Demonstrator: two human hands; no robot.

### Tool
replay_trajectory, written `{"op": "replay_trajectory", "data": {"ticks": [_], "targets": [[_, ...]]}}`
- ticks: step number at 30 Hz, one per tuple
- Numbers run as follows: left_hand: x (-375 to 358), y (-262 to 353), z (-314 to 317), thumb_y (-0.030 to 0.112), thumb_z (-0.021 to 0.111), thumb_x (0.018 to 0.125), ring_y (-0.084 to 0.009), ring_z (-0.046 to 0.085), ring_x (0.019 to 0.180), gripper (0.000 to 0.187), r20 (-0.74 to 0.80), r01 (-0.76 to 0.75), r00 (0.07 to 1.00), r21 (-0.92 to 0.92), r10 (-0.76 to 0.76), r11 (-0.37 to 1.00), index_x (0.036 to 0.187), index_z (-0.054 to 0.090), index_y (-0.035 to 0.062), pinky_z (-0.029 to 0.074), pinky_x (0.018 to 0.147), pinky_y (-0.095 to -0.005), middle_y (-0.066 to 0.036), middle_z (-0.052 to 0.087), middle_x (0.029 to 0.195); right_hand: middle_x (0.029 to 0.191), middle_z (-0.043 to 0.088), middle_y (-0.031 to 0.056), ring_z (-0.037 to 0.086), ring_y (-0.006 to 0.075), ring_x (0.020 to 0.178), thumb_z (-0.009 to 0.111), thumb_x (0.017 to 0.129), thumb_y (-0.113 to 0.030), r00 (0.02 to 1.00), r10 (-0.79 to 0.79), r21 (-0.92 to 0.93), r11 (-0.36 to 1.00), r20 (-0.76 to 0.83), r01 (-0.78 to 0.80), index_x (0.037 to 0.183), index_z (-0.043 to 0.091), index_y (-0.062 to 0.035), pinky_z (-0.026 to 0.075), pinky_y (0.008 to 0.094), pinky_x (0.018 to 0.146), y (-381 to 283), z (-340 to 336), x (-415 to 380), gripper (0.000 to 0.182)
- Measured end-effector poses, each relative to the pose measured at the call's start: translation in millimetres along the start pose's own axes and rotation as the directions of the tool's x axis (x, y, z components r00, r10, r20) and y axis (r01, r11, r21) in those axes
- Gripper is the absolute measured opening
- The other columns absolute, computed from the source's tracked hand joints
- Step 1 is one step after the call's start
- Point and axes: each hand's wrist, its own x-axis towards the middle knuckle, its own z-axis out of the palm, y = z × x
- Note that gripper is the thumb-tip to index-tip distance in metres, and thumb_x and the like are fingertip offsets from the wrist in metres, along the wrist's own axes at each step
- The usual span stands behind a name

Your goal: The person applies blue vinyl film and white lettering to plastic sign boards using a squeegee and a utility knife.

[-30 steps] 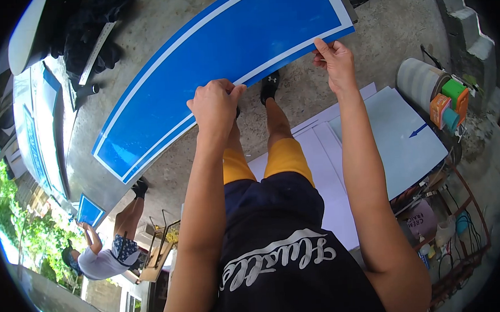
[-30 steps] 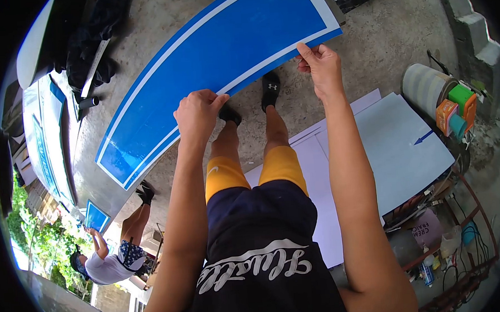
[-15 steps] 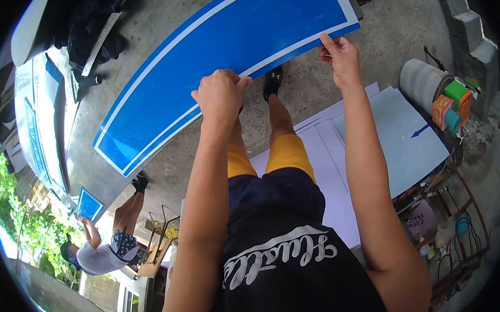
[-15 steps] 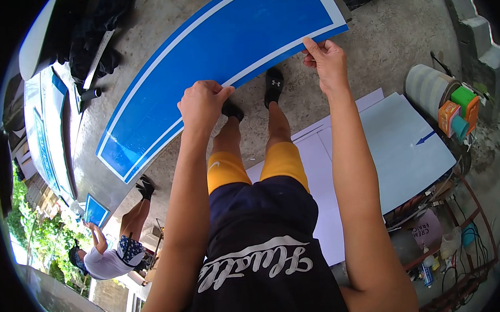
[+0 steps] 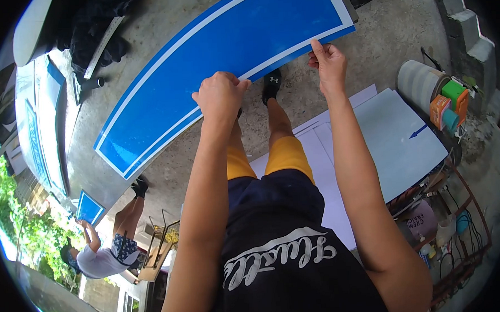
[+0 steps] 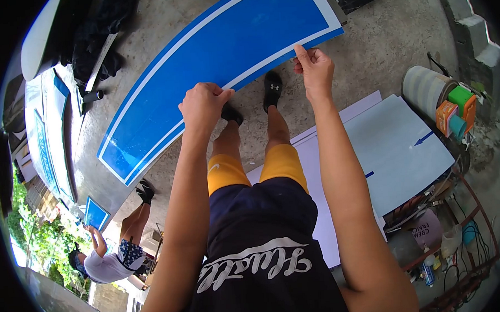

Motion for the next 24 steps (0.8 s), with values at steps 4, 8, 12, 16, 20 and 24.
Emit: {"op": "replay_trajectory", "data": {"ticks": [4,8,12,16,20,24], "targets": [[3.5,-3.6,3.8,0.041,0.087,0.083,-0.0336,0.074,0.093,0.028,0.025,0.025,0.999,-0.064,-0.024,0.998,0.091,0.083,0.0139,0.045,0.086,-0.0524,-0.011,0.079,0.087,0.075,0.069,0.0026,0.064,0.0106,0.062,0.085,0.095,-0.033,0.998,0.001,-0.068,0.998,0.069,0.004,0.085,0.069,-0.0044,0.055,0.0266,0.059,16.7,15.9,-19.9,0.034],[3.2,-1.8,2.6,0.041,0.087,0.083,-0.0338,0.074,0.093,0.028,0.03,0.027,0.999,-0.053,-0.026,0.998,0.091,0.083,0.0138,0.045,0.086,-0.0523,-0.011,0.079,0.087,0.072,0.068,0.0029,0.064,0.0096,0.06,0.084,0.096,-0.03,0.995,0.024,-0.084,0.996,0.1,-0.015,0.08,0.067,-0.0041,0.055,0.0255,0.058,19.1,42.3,-49.3,0.035],[3.3,-3.8,4.1,0.041,0.088,0.082,-0.0339,0.074,0.093,0.028,0.016,0.021,1.0,-0.056,-0.02,0.998,0.091,0.084,0.014,0.045,0.085,-0.0519,-0.011,0.079,0.087,0.07,0.069,0.0028,0.064,0.0083,0.06,0.084,0.096,-0.032,0.992,0.036,-0.104,0.994,0.118,-0.024,0.079,0.068,-0.0027,0.054,0.0242,0.056,31.7,57.5,-63.5,0.037],[2.9,-5.4,4.0,0.044,0.084,0.085,-0.0326,0.075,0.084,0.034,-0.007,-0.019,1.0,-0.021,0.019,1.0,0.092,0.084,0.0109,0.048,0.081,-0.0496,-0.011,0.078,0.081,0.067,0.068,0.0026,0.063,0.008,0.058,0.085,0.095,-0.033,0.989,0.042,-0.154,0.988,0.143,-0.02,0.075,0.067,-0.0019,0.051,0.0247,0.054,32.5,67.2,-74.5,0.041],[2.1,-4.7,2.3,0.044,0.085,0.085,-0.0336,0.075,0.084,0.034,-0.008,-0.026,1.0,-0.03,0.026,0.999,0.092,0.083,0.0104,0.048,0.082,-0.0505,-0.012,0.078,0.081,0.067,0.068,0.0028,0.063,0.0083,0.059,0.085,0.095,-0.035,0.988,0.017,-0.205,0.979,0.153,0.015,0.076,0.067,-0.0021,0.052,0.0247,0.055,30.9,60.9,-68.3,0.042],[1.8,-5.0,0.9,0.043,0.086,0.084,-0.0344,0.075,0.085,0.035,-0.013,-0.028,1.0,-0.046,0.028,0.999,0.092,0.083,0.0099,0.048,0.082,-0.051,-0.012,0.078,0.082,0.069,0.068,0.0034,0.064,0.009,0.059,0.085,0.095,-0.037,0.998,0.025,-0.084,0.996,0.056,-0.02,0.077,0.067,-0.0023,0.053,0.0243,0.055,25.9,44.9,-52.5,0.042]]}}
